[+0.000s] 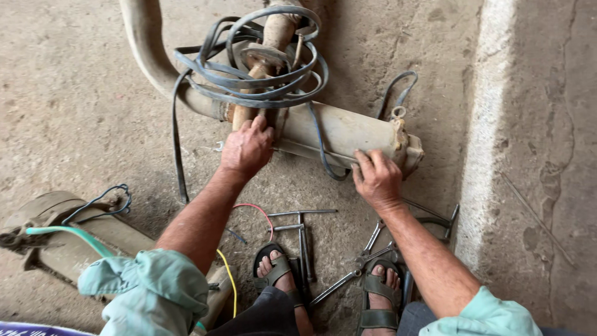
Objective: The person sits on the ground repairing a submersible pump motor, using a screwdriver, pliers and wrenches to loosen and remove bolts from the pump housing, repositioning the pump, and working on its end fittings with hand tools.
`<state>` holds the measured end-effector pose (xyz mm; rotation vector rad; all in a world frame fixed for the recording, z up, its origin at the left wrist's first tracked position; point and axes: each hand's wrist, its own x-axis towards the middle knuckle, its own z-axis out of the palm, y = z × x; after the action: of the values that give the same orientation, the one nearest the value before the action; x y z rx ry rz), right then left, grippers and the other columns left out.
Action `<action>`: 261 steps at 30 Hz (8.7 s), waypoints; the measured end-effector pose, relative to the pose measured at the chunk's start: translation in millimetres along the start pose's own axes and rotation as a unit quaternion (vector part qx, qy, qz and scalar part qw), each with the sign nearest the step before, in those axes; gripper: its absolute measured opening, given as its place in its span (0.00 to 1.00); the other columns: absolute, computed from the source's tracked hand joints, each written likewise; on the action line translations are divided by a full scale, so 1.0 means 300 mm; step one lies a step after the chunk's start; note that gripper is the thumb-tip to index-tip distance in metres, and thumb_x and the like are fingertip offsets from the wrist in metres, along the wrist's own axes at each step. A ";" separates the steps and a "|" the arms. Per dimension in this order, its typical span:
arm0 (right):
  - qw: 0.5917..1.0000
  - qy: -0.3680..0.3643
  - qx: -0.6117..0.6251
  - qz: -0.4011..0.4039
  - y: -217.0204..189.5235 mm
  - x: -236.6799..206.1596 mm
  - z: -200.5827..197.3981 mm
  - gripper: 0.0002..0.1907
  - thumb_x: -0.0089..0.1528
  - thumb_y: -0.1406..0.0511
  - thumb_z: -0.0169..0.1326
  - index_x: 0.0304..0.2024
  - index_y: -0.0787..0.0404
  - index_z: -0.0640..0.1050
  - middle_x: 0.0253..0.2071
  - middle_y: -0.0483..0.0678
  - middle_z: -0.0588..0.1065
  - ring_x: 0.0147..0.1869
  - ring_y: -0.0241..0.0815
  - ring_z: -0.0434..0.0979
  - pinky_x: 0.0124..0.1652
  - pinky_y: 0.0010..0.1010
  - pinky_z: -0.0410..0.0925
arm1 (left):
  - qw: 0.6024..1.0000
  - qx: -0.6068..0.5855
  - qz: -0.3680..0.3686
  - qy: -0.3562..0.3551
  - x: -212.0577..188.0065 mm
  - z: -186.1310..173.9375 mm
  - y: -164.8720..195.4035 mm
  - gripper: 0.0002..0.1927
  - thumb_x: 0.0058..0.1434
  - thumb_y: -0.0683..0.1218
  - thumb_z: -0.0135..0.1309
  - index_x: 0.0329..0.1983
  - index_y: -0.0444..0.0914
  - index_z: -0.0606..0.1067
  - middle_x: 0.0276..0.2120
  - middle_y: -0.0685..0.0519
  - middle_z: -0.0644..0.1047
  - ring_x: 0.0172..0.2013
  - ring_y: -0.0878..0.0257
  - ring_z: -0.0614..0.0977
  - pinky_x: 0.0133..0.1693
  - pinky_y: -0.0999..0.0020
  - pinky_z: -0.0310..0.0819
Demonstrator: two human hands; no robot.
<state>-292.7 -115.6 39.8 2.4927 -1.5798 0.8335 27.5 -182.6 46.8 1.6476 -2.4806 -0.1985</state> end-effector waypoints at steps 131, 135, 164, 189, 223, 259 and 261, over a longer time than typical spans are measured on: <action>0.829 -0.168 -0.025 0.532 0.724 -1.037 -0.695 0.11 0.64 0.70 0.55 0.46 0.60 0.85 0.52 0.54 0.77 0.47 0.45 0.79 0.39 0.35 0.76 | 0.882 -0.334 -0.192 -0.271 -0.131 0.233 1.001 0.20 0.65 0.48 0.53 0.59 0.38 0.77 0.39 0.44 0.83 0.35 0.55 0.86 0.36 0.61 0.82; 0.867 -0.176 -0.226 0.408 0.687 -0.980 -0.733 0.16 0.58 0.66 0.60 0.47 0.66 0.81 0.52 0.60 0.76 0.49 0.51 0.78 0.46 0.43 0.75 | 0.773 -0.469 -0.273 -0.328 -0.152 0.266 0.998 0.19 0.71 0.50 0.46 0.61 0.38 0.76 0.37 0.43 0.84 0.33 0.56 0.82 0.35 0.58 0.78; 0.806 -0.425 0.082 0.405 0.532 -0.119 -0.280 0.13 0.66 0.69 0.48 0.49 0.70 0.80 0.32 0.55 0.78 0.27 0.42 0.77 0.25 0.34 0.75 | 0.983 -0.176 -0.043 -0.038 -0.012 0.215 0.955 0.50 0.48 0.52 0.71 0.72 0.38 0.59 0.71 0.39 0.55 0.64 0.39 0.64 0.59 0.49 0.66; 0.714 -0.593 -0.021 0.373 0.565 0.014 -0.388 0.13 0.67 0.66 0.47 0.41 0.68 0.81 0.33 0.53 0.76 0.38 0.45 0.78 0.43 0.42 0.78 | 0.924 -0.277 -0.221 -0.145 0.086 0.297 0.963 0.29 0.58 0.55 0.62 0.52 0.38 0.61 0.34 0.39 0.78 0.30 0.44 0.85 0.28 0.51 0.82; 0.654 -0.085 0.437 0.612 0.263 -0.550 -0.082 0.27 0.66 0.56 0.55 0.63 0.60 0.69 0.61 0.52 0.73 0.65 0.46 0.71 0.61 0.41 0.61 | 0.951 -0.197 -0.089 -0.222 -0.372 0.212 0.757 0.28 0.53 0.52 0.62 0.53 0.42 0.65 0.31 0.42 0.80 0.29 0.44 0.85 0.31 0.50 0.81; 0.866 -0.281 0.002 0.413 0.410 -0.719 -0.289 0.14 0.70 0.57 0.53 0.46 0.60 0.78 0.33 0.53 0.79 0.38 0.53 0.78 0.52 0.53 0.66 | 0.882 -0.287 -0.372 -0.027 -0.495 0.329 0.863 0.32 0.54 0.67 0.65 0.29 0.35 0.72 0.24 0.45 0.79 0.27 0.52 0.81 0.34 0.52 0.77; 0.857 -0.200 0.128 0.458 0.376 -0.782 -0.340 0.15 0.66 0.54 0.58 0.45 0.59 0.80 0.37 0.53 0.80 0.43 0.52 0.79 0.46 0.48 0.71 | 0.864 -0.301 -0.402 0.030 -0.516 0.368 0.905 0.32 0.58 0.69 0.62 0.31 0.35 0.74 0.24 0.45 0.78 0.26 0.52 0.79 0.34 0.53 0.76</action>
<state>-506.2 57.9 -10.9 2.0405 -3.0872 0.6013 -180.6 67.6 -16.7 2.1631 -1.3000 -0.8855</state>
